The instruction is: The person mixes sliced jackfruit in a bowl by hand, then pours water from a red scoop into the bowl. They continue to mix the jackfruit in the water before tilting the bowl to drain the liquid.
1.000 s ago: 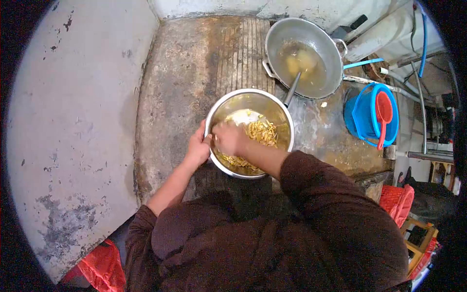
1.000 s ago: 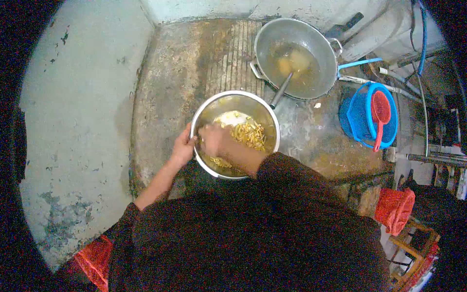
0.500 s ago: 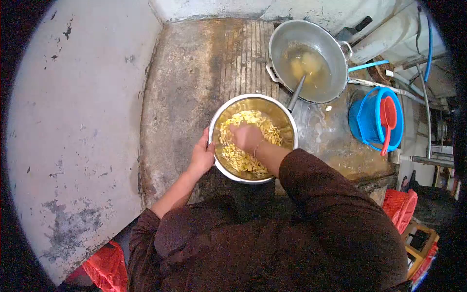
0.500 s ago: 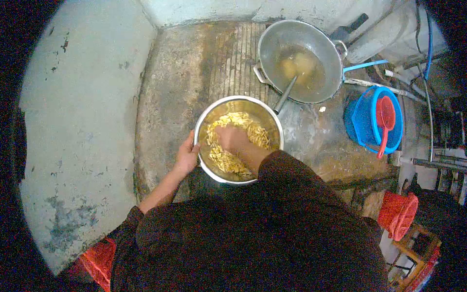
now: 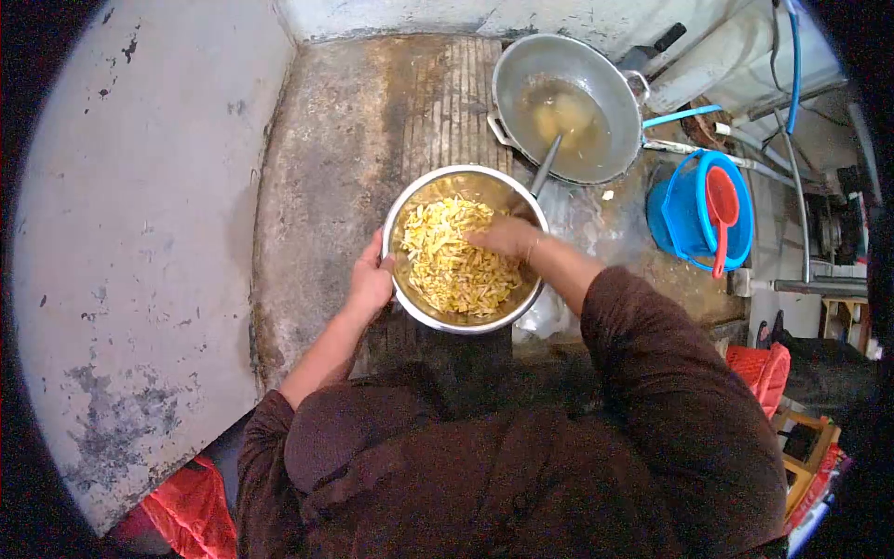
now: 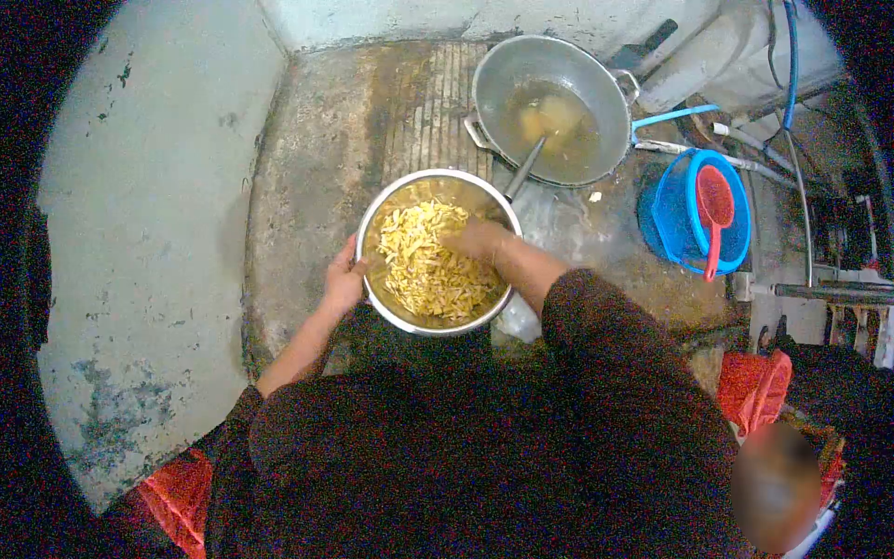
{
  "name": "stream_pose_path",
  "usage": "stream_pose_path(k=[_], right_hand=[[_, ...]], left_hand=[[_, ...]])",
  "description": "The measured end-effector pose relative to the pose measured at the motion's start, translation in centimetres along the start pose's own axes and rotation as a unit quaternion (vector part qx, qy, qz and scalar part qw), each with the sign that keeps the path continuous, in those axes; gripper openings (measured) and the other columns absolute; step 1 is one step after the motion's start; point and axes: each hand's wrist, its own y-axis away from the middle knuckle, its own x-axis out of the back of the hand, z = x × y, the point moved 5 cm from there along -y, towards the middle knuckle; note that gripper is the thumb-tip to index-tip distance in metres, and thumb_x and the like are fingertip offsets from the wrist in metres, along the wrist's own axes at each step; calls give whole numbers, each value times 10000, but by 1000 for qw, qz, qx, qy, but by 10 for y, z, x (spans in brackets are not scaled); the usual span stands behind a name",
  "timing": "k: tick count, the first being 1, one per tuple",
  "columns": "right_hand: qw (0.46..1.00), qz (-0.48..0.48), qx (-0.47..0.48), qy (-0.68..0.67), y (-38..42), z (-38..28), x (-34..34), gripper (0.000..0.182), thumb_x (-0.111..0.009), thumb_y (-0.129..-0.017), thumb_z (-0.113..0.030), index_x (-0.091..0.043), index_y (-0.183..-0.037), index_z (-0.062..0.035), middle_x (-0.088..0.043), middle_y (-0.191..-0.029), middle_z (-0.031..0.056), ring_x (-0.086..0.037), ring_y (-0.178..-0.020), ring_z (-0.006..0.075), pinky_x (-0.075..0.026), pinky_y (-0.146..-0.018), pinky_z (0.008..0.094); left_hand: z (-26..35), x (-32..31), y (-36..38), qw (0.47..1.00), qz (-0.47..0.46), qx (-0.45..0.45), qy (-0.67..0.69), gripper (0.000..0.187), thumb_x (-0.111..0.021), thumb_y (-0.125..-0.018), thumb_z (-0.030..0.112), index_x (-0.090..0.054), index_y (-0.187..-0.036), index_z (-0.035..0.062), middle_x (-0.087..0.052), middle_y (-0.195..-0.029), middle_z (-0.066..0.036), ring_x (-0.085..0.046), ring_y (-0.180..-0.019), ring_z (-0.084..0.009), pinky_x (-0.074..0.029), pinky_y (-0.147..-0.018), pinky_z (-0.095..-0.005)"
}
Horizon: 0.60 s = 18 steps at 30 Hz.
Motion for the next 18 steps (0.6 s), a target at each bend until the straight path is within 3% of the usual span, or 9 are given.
stream_pose_path(k=[2, 5, 7, 8, 9, 11, 14, 16, 18], right_hand=[[985, 118, -62, -109, 2, 20, -39, 898, -671, -719, -542, -368, -1310, 63, -525, -1188, 294, -572, -1034, 376, -416, -953, 375], [983, 143, -76, -87, 13, -8, -61, 976, -743, -689, -429, -238, -1370, 55, -503, -1213, 290, -567, -1050, 347, -429, -943, 355], [977, 159, -7, -144, 15, -31, -44, 936, -745, -687, -387, -268, -1353, 65, -516, -1196, 282, -567, -1053, 339, -450, -914, 355], [971, 165, 25, -174, 20, -44, -35, 916, -747, -686, -366, -284, -1345, 70, -523, -1188, 279, -567, -1054, 335, -460, -900, 354], [960, 175, 52, -212, 34, -66, -17, 696, -702, -700, -249, -422, -1265, 48, -533, -1158, 288, -601, -955, 357, -505, -797, 367], [962, 154, 223, 34, 22, -78, -12, 509, -656, -715, -215, -531, -1139, 37, -571, -1059, 285, -611, -854, 369, -510, -737, 390], [974, 111, 195, 41, 14, -75, 16, 328, -590, -734, -260, -660, -903, 11, -615, -837, 263, -608, -727, 382, -493, -682, 420], [947, 83, 168, 262, -11, -49, 25, 374, -576, -747, -328, -669, -864, 15, -623, -799, 255, -609, -746, 392, -485, -705, 429], [982, 152, 84, 76, -19, -27, 28, 401, -564, -761, -367, -674, -846, 10, -631, -818, 251, -607, -764, 403, -480, -719, 432]], left_hand=[[-12, -2, -4, 1000, 16, -18, 15, 521, -469, -908, 26, -344, -1403, 128, -597, -1153, -90, -597, -916, -147, -494, -778, -269], [6, 0, 5, 999, 8, 30, -39, 514, -472, -908, 36, -348, -1399, 128, -620, -1076, -82, -596, -712, -126, -499, -571, -265], [5, 1, 4, 999, 0, 37, -21, 509, -474, -909, 42, -353, -1396, 127, -631, -1030, -79, -580, -614, -119, -481, -474, -267], [2, 0, 4, 999, -7, 35, -10, 509, -476, -909, 45, -353, -1396, 127, -631, -1033, -82, -577, -601, -119, -477, -460, -267], [-2, 0, 4, 999, -15, 32, 2, 509, -478, -909, 47, -353, -1396, 126, -631, -1035, -85, -573, -588, -120, -472, -446, -268], [-5, 0, 1, 999, -23, 23, 3, 515, -485, -909, 51, -346, -1399, 125, -617, -1089, -99, -581, -617, -124, -482, -468, -266], [-13, 3, -3, 999, -3, 47, -24, 530, -496, -909, 58, -329, -1408, 123, -586, -1177, -122, -597, -664, -130, -498, -498, -261], [-26, 3, -12, 997, 6, -54, -63, 533, -500, -909, 57, -325, -1408, 117, -551, -1234, -131, -608, -710, -134, -509, -524, -256], [-30, 5, -15, 993, -3, -99, -69, 534, -497, -911, 58, -320, -1410, 123, -542, -1246, -131, -616, -748, -139, -518, -535, -258]])
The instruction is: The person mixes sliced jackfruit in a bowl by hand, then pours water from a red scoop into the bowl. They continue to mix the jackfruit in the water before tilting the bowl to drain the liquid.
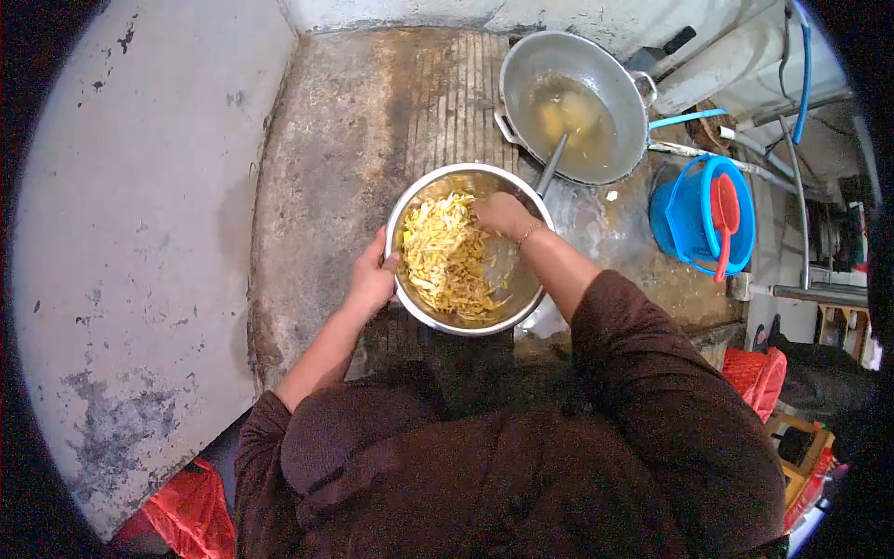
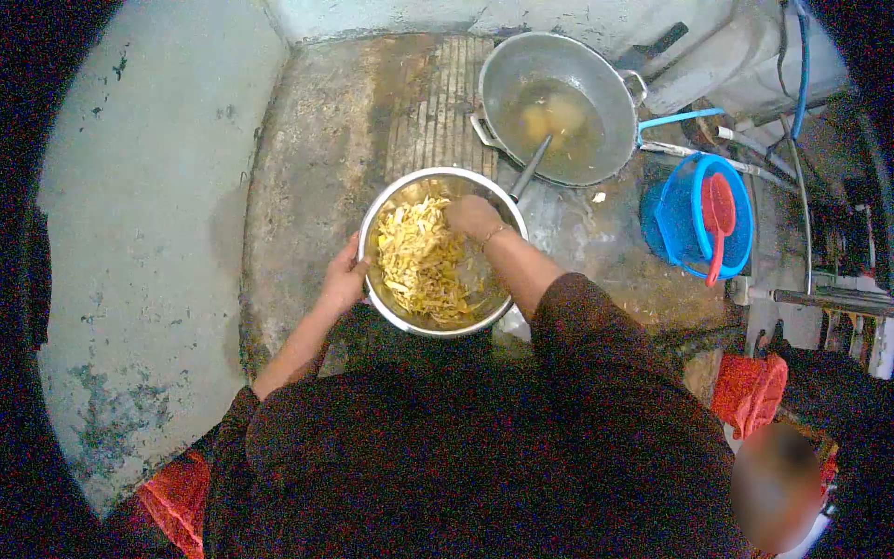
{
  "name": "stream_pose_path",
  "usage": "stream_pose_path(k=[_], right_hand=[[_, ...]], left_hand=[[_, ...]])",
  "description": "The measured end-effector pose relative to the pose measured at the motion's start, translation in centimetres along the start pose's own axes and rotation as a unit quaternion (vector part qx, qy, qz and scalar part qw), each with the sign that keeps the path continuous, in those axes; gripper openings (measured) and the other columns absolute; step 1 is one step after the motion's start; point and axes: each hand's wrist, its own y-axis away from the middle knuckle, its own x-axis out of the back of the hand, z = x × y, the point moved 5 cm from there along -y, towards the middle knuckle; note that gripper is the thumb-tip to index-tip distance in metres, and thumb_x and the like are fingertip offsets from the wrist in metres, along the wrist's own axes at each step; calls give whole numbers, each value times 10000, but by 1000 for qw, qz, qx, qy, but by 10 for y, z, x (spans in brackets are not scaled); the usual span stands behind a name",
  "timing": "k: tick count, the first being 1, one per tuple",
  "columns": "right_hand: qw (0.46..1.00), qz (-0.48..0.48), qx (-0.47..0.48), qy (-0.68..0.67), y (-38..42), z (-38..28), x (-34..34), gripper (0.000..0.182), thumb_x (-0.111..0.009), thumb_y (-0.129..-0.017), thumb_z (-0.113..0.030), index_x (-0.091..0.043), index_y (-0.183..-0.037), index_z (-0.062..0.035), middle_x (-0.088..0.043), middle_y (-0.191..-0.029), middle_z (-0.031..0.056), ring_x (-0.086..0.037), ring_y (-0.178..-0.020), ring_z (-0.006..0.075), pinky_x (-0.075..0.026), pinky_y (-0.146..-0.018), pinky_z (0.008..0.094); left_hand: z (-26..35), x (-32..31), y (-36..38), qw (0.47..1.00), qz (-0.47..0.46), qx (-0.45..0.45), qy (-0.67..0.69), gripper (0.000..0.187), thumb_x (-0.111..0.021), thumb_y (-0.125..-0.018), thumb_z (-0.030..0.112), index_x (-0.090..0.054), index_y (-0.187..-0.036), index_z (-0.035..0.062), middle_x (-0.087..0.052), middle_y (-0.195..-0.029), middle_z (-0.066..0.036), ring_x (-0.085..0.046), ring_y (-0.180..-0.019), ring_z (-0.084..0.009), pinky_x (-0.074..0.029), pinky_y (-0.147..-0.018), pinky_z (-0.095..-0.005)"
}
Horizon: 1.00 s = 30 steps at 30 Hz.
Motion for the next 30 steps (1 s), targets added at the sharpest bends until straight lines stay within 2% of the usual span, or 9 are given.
stream_pose_path(k=[4, 6, 8, 10, 13, 18, 23, 26, 30], right_hand=[[941, 200, -144, -234, -23, -6, -27, 496, -531, -797, -468, -675, -838, 5, -646, -844, 237, -604, -803, 418, -475, -766, 418], [963, 96, -7, -251, -59, -21, -65, 490, -557, -787, -476, -670, -889, -10, -648, -896, 231, -603, -882, 391, -464, -798, 404], [963, -41, -45, -261, -27, -67, -51, 465, -522, -802, -485, -645, -991, -78, -636, -966, 217, -601, -948, 357, -476, -832, 429], [991, -6, 96, -89, 5, -96, -46, 478, -575, -767, -465, -621, -1084, -110, -595, -1095, 223, -569, -1026, 376, -471, -849, 460], [978, -67, 174, 90, 69, -110, -28, 439, -580, -789, -342, -554, -1178, -140, -469, -1238, 263, -547, -1027, 445, -468, -824, 517], [981, -31, 170, 93, 91, -86, -46, 408, -483, -840, -187, -509, -1246, -170, -377, -1280, 335, -530, -1020, 477, -504, -792, 503], [980, 2, 146, 134, 53, -78, -57, 387, -529, -802, -149, -508, -1188, -149, -463, -1158, 299, -581, -924, 439, -524, -730, 474], [998, -45, 22, 38, 27, -63, -52, 334, -554, -815, -203, -503, -1136, -126, -489, -1125, 285, -587, -913, 422, -519, -714, 476], [999, 10, 51, 8, 15, -61, -41, 420, -626, -791, -372, -527, -1098, -104, -595, -966, 212, -605, -867, 364, -497, -756, 449]], left_hand=[[37, 2, 7, 991, -50, 121, 17, 535, -477, -917, 59, -310, -1413, 169, -580, -1161, -103, -616, -775, -137, -524, -515, -272], [42, 3, 10, 987, -65, 145, 34, 532, -467, -919, 58, -311, -1409, 193, -596, -1100, -83, -608, -746, -130, -520, -492, -276], [24, -1, 6, 990, -65, 101, 71, 526, -458, -920, 57, -316, -1403, 208, -606, -1045, -64, -595, -697, -121, -510, -469, -274], [29, -2, 6, 990, -61, 101, 73, 520, -453, -919, 55, -325, -1398, 212, -611, -1015, -51, -577, -653, -113, -497, -453, -266], [33, 0, 9, 994, -38, 98, 41, 511, -449, -921, 56, -338, -1393, 216, -609, -998, -39, -553, -616, -105, -476, -441, -254], [51, 2, 12, 992, -31, 117, 33, 486, -456, -919, 52, -366, -1380, 178, -604, -1037, -41, -565, -712, -106, -494, -564, -255], [22, -3, 7, 999, -9, 29, 38, 477, -463, -912, 37, -366, -1375, 97, -561, -1203, -105, -545, -1054, -164, -436, -906, -291], [39, 3, 7, 994, -2, 37, -99, 492, -465, -909, 43, -341, -1384, 70, -522, -1269, -144, -477, -1175, -185, -358, -995, -298], [30, 2, 4, 999, -2, 53, -1, 536, -505, -902, 87, -304, -1398, 53, -574, -1123, -138, -556, -984, -174, -437, -857, -290]])
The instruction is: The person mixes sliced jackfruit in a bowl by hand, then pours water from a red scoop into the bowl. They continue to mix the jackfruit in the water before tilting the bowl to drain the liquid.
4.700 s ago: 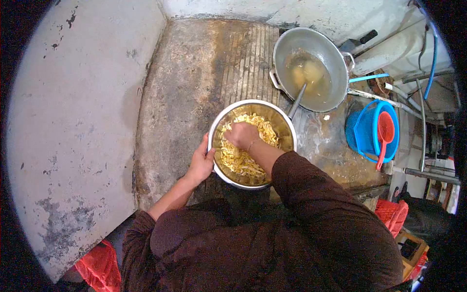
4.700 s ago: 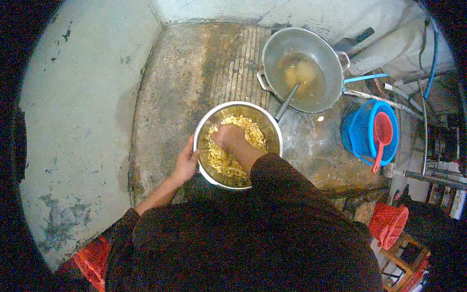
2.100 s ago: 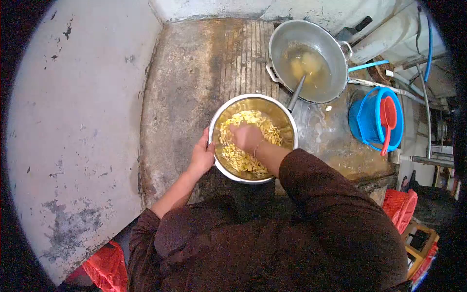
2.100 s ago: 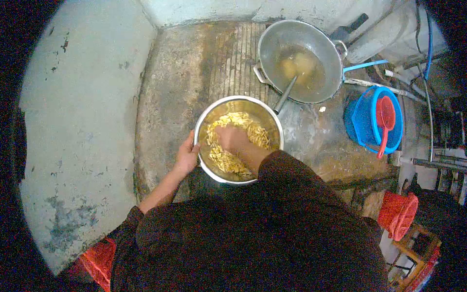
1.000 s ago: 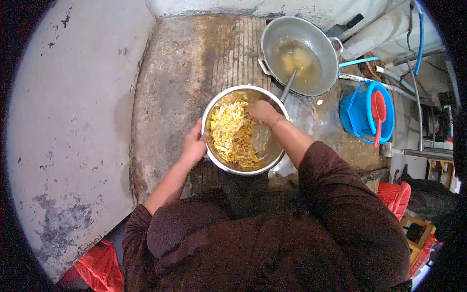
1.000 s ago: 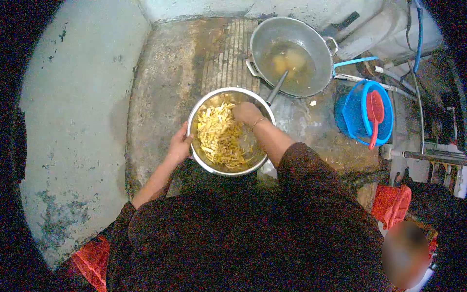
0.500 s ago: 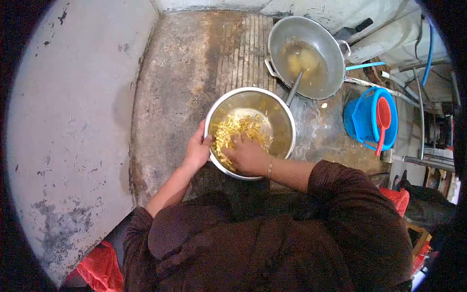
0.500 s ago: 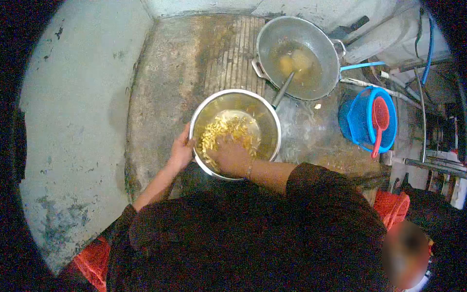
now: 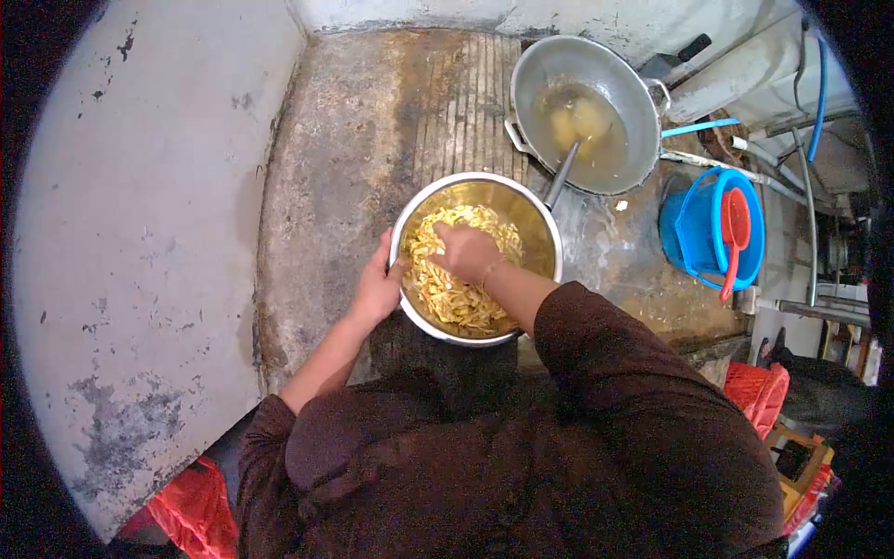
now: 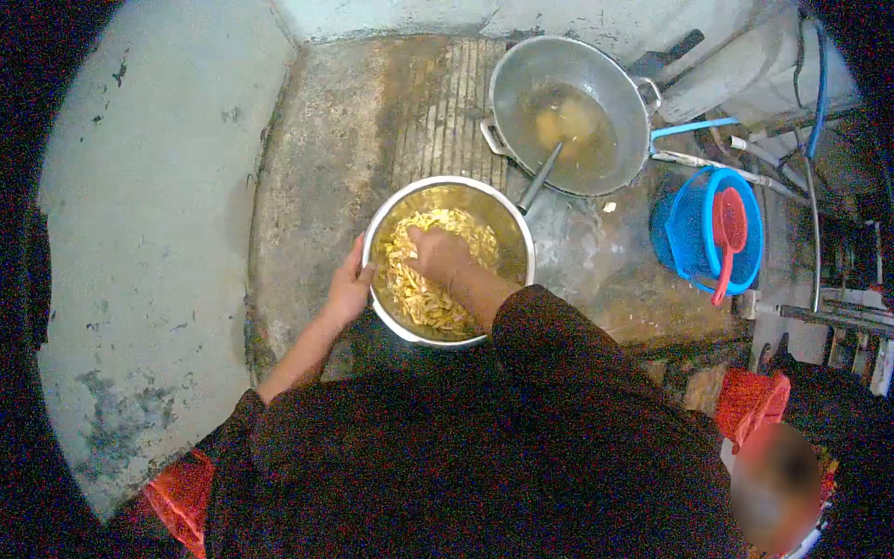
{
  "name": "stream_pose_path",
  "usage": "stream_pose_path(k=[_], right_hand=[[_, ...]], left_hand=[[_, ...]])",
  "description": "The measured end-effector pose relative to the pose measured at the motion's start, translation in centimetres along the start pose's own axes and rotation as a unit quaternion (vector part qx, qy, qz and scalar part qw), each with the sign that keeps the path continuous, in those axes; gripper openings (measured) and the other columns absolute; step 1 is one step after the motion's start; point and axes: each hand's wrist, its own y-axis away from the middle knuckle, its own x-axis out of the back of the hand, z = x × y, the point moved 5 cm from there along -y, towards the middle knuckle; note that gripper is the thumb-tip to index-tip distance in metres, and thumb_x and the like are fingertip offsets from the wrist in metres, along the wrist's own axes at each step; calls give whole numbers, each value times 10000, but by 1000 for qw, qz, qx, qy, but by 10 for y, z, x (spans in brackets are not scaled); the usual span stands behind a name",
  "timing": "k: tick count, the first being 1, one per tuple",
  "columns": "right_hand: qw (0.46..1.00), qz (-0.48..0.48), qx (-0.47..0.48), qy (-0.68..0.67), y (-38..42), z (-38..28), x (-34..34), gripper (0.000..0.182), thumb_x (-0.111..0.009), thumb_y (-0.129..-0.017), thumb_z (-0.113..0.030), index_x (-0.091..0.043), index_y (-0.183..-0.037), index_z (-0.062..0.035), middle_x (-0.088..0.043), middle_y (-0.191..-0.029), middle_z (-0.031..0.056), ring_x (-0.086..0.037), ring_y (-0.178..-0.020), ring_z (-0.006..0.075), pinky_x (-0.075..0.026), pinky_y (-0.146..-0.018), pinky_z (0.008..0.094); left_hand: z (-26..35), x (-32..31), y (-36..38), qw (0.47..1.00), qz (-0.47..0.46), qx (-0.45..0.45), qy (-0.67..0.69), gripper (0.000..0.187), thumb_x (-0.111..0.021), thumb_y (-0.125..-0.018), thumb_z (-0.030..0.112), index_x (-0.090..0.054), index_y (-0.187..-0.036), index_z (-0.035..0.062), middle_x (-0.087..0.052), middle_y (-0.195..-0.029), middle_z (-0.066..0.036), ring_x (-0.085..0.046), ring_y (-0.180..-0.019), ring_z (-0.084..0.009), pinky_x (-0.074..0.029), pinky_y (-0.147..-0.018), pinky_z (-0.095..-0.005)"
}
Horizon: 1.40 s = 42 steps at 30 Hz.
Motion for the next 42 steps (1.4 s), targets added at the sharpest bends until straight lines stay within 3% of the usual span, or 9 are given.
stream_pose_path(k=[3, 12, 17, 20, 26, 34, 38, 39, 42], right_hand=[[992, 15, -44, -120, -7, 21, -2, 634, -675, -748, -416, -483, -1208, -25, -603, -1077, 225, -584, -998, 357, -461, -862, 410], [988, -48, -118, -93, 58, 38, 18, 737, -664, -753, -423, -404, -1329, -45, -539, -1166, 282, -513, -1095, 398, -399, -961, 411], [997, -42, -52, -45, 50, 34, 56, 342, -561, -828, -332, -672, -758, -17, -638, -777, 194, -613, -746, 361, -483, -689, 454], [987, 20, 95, 129, 13, 41, 50, 318, -552, -822, -300, -644, -749, -4, -633, -790, 209, -609, -754, 371, -479, -701, 462], [993, 79, -27, 88, -26, -21, 57, 189, -524, -753, -142, -675, -748, -29, -656, -773, 183, -649, -749, 317, -513, -663, 422], [942, -69, 260, 202, 24, -104, -34, 164, -563, -737, -165, -668, -653, -70, -653, -723, 136, -646, -713, 257, -507, -627, 414], [953, -108, 253, 126, 33, -52, -16, 120, -596, -732, -155, -682, -723, -72, -630, -768, 158, -623, -737, 282, -496, -665, 416], [974, -155, 143, 81, 30, -39, 5, 117, -603, -731, -156, -684, -753, -74, -620, -784, 166, -615, -733, 302, -494, -676, 415], [989, 2, 145, -5, 15, -3, 48, 179, -554, -722, -129, -664, -760, 7, -636, -787, 208, -635, -784, 351, -508, -706, 449]], left_hand=[[-22, 3, 12, 997, 72, 34, 0, 550, -559, -886, 112, -305, -1363, 10, -569, -899, -83, -525, -723, -128, -442, -642, -260], [-29, -19, 36, 971, 49, -15, 233, 451, -514, -898, 57, -325, -1302, -15, -573, -1054, -106, -572, -929, -153, -468, -795, -264], [2, 8, 25, 992, 42, 44, 107, 490, -412, -966, 245, -334, -1358, -40, -503, -1253, -141, -501, -1114, -168, -404, -944, -279], [-14, 14, 7, 977, 52, 10, 208, 583, -356, -976, 376, -306, -1369, -52, -494, -1267, -149, -495, -1129, -172, -390, -958, -259], [-9, 0, 55, 922, -12, 256, 291, 712, -162, -931, 602, -360, -1355, 67, -530, -1217, -139, -599, -977, -198, -537, -747, -355], [-23, 3, 29, 942, -66, 131, 301, 724, -138, -904, 650, -325, -1371, 130, -542, -1204, -106, -609, -921, -184, -551, -596, -308], [-26, 9, 29, 952, -50, 123, 274, 731, -158, -904, 651, -307, -1399, 135, -503, -1263, -121, -582, -1000, -201, -551, -626, -318], [-13, 11, 31, 940, -60, 124, 312, 729, -183, -929, 598, -273, -1400, 50, -387, -1381, -139, -419, -1231, -296, -411, -963, -469], [-52, 14, 38, 927, -15, 219, 305, 649, -212, -941, 571, -291, -1407, 126, -526, -1209, -107, -626, -837, -196, -558, -581, -321]])
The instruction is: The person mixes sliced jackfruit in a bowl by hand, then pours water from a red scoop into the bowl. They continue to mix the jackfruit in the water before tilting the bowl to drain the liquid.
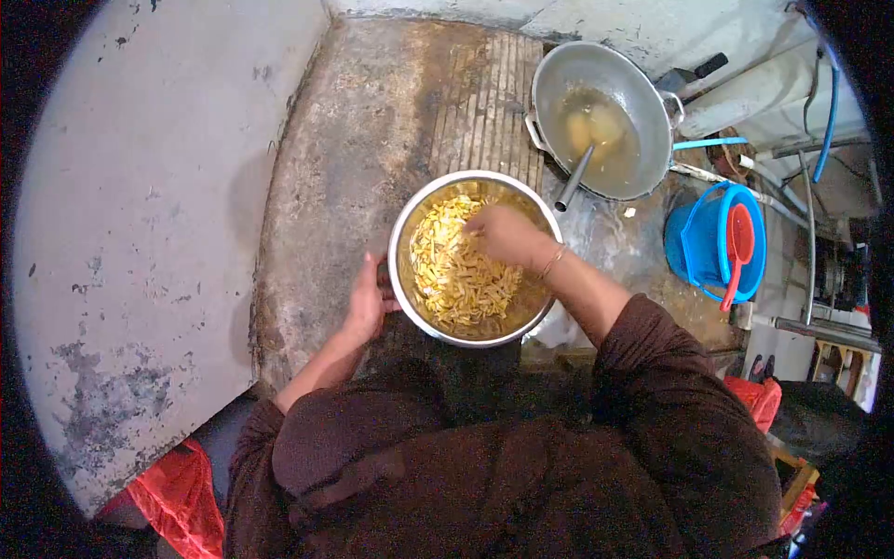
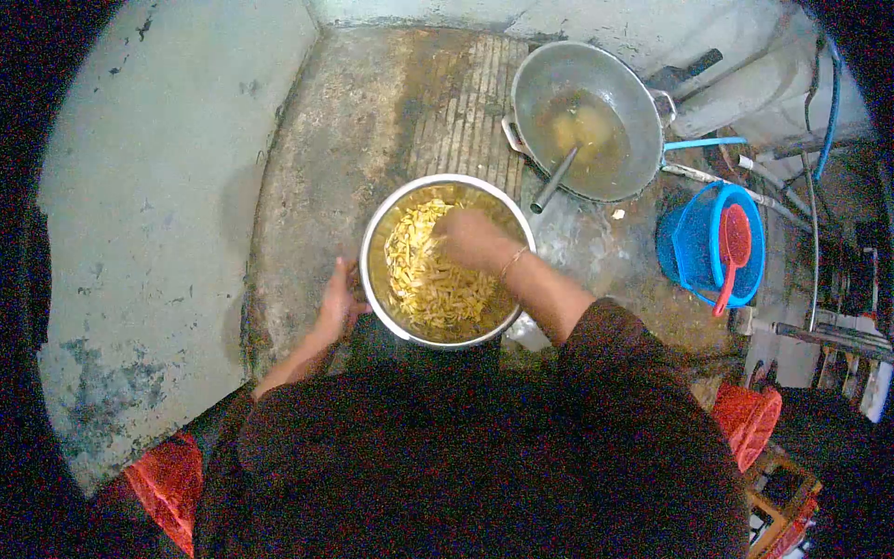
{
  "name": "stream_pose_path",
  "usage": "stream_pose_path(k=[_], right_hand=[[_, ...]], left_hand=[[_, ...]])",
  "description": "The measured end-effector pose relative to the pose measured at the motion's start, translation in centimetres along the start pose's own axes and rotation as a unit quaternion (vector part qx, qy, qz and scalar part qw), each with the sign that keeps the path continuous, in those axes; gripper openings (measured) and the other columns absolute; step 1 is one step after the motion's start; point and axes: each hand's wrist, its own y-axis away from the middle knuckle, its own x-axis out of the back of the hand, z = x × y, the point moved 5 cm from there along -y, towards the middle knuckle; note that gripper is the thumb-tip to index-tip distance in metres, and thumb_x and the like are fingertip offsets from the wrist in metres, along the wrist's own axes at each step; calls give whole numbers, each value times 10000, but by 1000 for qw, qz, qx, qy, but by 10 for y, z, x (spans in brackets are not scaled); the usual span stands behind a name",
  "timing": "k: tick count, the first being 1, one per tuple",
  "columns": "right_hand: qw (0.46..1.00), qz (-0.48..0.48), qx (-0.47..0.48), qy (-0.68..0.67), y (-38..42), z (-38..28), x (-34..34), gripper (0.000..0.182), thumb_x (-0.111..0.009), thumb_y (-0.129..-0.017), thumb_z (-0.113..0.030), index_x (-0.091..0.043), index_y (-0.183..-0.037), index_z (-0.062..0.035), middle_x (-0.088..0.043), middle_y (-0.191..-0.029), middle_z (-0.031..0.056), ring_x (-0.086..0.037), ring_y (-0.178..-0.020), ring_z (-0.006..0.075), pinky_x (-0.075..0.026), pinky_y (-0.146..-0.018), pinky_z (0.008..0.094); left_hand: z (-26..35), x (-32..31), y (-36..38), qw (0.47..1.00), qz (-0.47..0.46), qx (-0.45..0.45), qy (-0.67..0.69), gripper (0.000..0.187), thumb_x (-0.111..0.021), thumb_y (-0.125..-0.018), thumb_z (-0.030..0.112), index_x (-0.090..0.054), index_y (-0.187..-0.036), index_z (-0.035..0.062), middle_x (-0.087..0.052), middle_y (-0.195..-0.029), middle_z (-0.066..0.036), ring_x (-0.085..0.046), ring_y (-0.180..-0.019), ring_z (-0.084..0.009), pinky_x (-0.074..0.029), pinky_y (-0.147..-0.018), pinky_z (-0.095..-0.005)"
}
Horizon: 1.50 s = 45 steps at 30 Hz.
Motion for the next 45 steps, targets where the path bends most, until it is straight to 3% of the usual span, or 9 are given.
stream_pose_path(k=[6, 13, 16, 17, 21, 29, 35, 39, 45], right_hand=[[990, 69, -124, 25, -25, 11, -2, 280, -523, -818, -250, -643, -872, -3, -587, -965, 260, -570, -910, 396, -454, -820, 461], [996, -51, 65, 34, -49, -75, -80, 254, -538, -745, -200, -624, -686, 31, -625, -726, 205, -615, -729, 379, -486, -775, 429], [973, -113, 172, 102, -22, -69, -106, 187, -552, -707, -161, -628, -659, 3, -621, -695, 185, -620, -719, 342, -492, -747, 415], [970, -136, 180, 95, -4, -71, -97, 161, -553, -703, -148, -632, -659, -15, -623, -699, 175, -619, -724, 333, -491, -740, 411], [989, -75, 124, -31, -2, -41, -23, 105, -544, -688, -99, -647, -678, -81, -632, -736, 151, -608, -716, 341, -485, -711, 423], [996, 9, -87, 18, -79, -5, -21, 209, -517, -726, -132, -664, -688, 12, -621, -709, 225, -616, -690, 372, -500, -690, 448], [962, -219, 137, 84, -20, -89, -97, 217, -547, -733, -185, -655, -749, 3, -630, -821, 203, -633, -844, 324, -494, -785, 420], [944, -16, 294, 148, 36, -66, -50, 230, -547, -776, -206, -670, -871, -37, -608, -960, 192, -585, -977, 319, -459, -852, 423], [976, -161, 119, 82, -26, -2, 17, 232, -579, -718, -112, -691, -916, -66, -594, -861, 194, -583, -879, 350, -483, -773, 405]], left_hand=[[-3, -25, 29, 997, 9, -77, -4, 582, -231, -970, 473, -270, -1411, 96, -525, -1200, -137, -626, -818, -192, -557, -515, -292], [37, -20, 14, 954, 25, -208, -215, 562, -180, -1002, 405, -316, -1394, 25, -392, -1388, -146, -334, -1300, -240, -210, -1092, -314], [47, -17, -1, 964, 16, -179, -198, 598, -194, -993, 444, -303, -1400, 20, -361, -1410, -149, -290, -1328, -245, -207, -1093, -326], [47, -6, -15, 928, 61, -211, -300, 634, -230, -978, 487, -329, -1386, 11, -494, -1270, -153, -490, -1156, -231, -403, -950, -327], [54, -2, -19, 992, 50, -79, -88, 623, -287, -958, 525, -433, -1321, 40, -562, -851, -60, -494, -607, -89, -373, -468, -222], [5, -31, 30, 990, 127, -53, 29, 385, -280, -1003, 297, -543, -1094, 30, -569, -979, -101, -537, -788, -146, -461, -684, -281], [1, 6, -20, 987, 101, -107, 56, 332, -372, -991, 246, -565, -1065, -13, -606, -919, -61, -543, -803, -125, -455, -730, -286], [40, -7, -15, 962, 141, -147, -182, 368, -402, -985, 274, -569, -1126, -22, -634, -987, -71, -564, -858, -129, -457, -774, -278], [41, -4, -46, 986, 60, -90, -126, 392, -410, -973, 336, -562, -1154, 23, -644, -951, -65, -581, -832, -134, -471, -734, -274]])
